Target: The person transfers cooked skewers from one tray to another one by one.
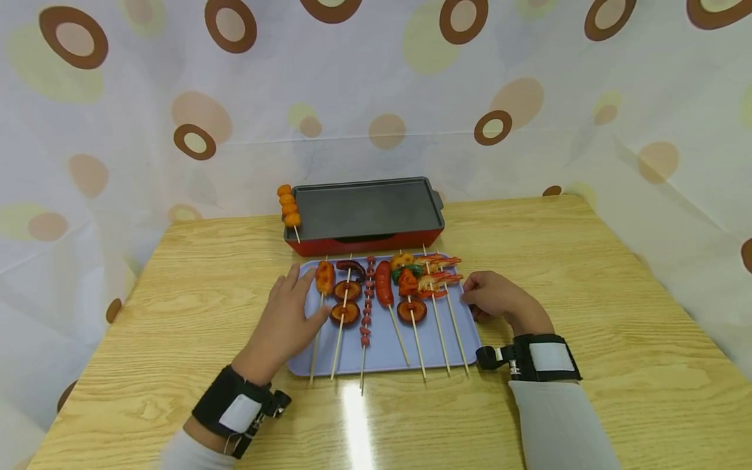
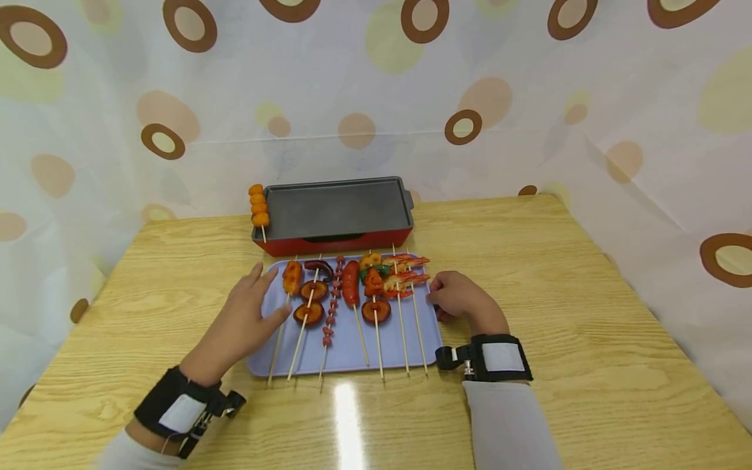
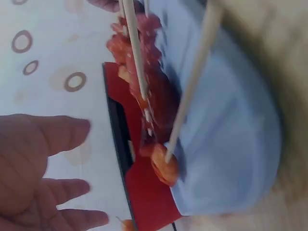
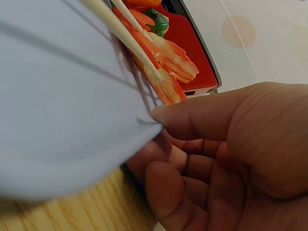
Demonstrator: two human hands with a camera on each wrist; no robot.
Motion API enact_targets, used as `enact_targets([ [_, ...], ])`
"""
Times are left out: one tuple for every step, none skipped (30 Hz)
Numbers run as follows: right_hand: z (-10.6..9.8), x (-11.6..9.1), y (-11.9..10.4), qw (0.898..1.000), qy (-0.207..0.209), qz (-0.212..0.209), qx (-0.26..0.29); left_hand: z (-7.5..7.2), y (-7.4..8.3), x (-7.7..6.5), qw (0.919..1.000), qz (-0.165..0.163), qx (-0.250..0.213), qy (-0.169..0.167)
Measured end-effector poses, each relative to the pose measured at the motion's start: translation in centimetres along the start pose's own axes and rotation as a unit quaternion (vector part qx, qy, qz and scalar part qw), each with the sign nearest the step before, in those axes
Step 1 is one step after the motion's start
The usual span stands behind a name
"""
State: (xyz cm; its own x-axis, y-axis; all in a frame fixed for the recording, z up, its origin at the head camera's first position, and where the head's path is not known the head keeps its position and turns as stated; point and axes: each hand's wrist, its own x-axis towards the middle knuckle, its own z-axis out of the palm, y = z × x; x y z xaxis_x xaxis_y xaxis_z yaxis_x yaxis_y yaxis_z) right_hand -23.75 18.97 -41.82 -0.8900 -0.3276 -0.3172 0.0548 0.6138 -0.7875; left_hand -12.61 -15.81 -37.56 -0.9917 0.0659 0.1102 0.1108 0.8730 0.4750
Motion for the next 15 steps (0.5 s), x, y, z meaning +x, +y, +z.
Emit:
enact_targets([
  [-0.1, 0.0, 0.0, 1.000, 0.000, -0.003, -0.001, -0.2, -0.2, 0.7, 0.9999, 0.008, -0.004, 0.009],
  [-0.1, -0.1, 0.0, 1.000, 0.001, 0.000, -0.001, -0.3, -0.5, 1.5, 0.9997, 0.014, -0.009, 0.020],
  [-0.1, -0.1, 0.0, 1.000, 0.001, 0.000, -0.004, -0.5, -0.8, 2.2, 0.9992, 0.019, -0.015, 0.031],
  [-0.1, -0.1, 0.1, 1.000, 0.002, 0.003, -0.005, -0.6, -1.1, 3.0, 0.9985, 0.023, -0.021, 0.044],
  [-0.2, -0.1, 0.1, 1.000, 0.003, 0.006, -0.007, -0.7, -1.5, 3.8, 0.9977, 0.027, -0.024, 0.057],
  [-0.1, -0.1, 0.1, 1.000, 0.003, 0.009, -0.007, -0.8, -1.8, 4.6, 0.9968, 0.030, -0.026, 0.070],
  [-0.2, -0.1, 0.1, 1.000, 0.002, 0.008, -0.011, -1.0, -2.1, 5.4, 0.9960, 0.030, -0.028, 0.080],
  [-0.1, -0.1, 0.1, 1.000, 0.003, 0.013, -0.011, -1.1, -2.3, 6.1, 0.9953, 0.028, -0.030, 0.088],
  [-0.1, 0.0, 0.1, 1.000, 0.003, 0.011, -0.012, -1.3, -2.5, 6.8, 0.9945, 0.028, -0.032, 0.096],
  [-0.1, 0.0, 0.1, 1.000, 0.005, 0.014, -0.012, -1.5, -2.7, 7.5, 0.9940, 0.026, -0.029, 0.102],
  [-0.1, 0.0, 0.1, 1.000, 0.005, 0.011, -0.014, -1.7, -2.7, 8.1, 0.9936, 0.022, -0.026, 0.108],
  [-0.1, 0.0, 0.1, 1.000, 0.005, 0.011, -0.013, -1.9, -2.8, 8.7, 0.9933, 0.018, -0.025, 0.112],
  [-0.1, 0.0, 0.1, 1.000, 0.006, 0.010, -0.013, -2.0, -2.9, 9.2, 0.9929, 0.013, -0.026, 0.115],
  [0.0, 0.0, 0.0, 1.000, 0.008, 0.011, -0.011, -2.2, -3.0, 9.7, 0.9925, 0.008, -0.025, 0.120],
  [0.0, 0.0, 0.0, 1.000, 0.007, 0.010, -0.011, -2.3, -3.1, 10.1, 0.9914, 0.002, -0.025, 0.128],
])
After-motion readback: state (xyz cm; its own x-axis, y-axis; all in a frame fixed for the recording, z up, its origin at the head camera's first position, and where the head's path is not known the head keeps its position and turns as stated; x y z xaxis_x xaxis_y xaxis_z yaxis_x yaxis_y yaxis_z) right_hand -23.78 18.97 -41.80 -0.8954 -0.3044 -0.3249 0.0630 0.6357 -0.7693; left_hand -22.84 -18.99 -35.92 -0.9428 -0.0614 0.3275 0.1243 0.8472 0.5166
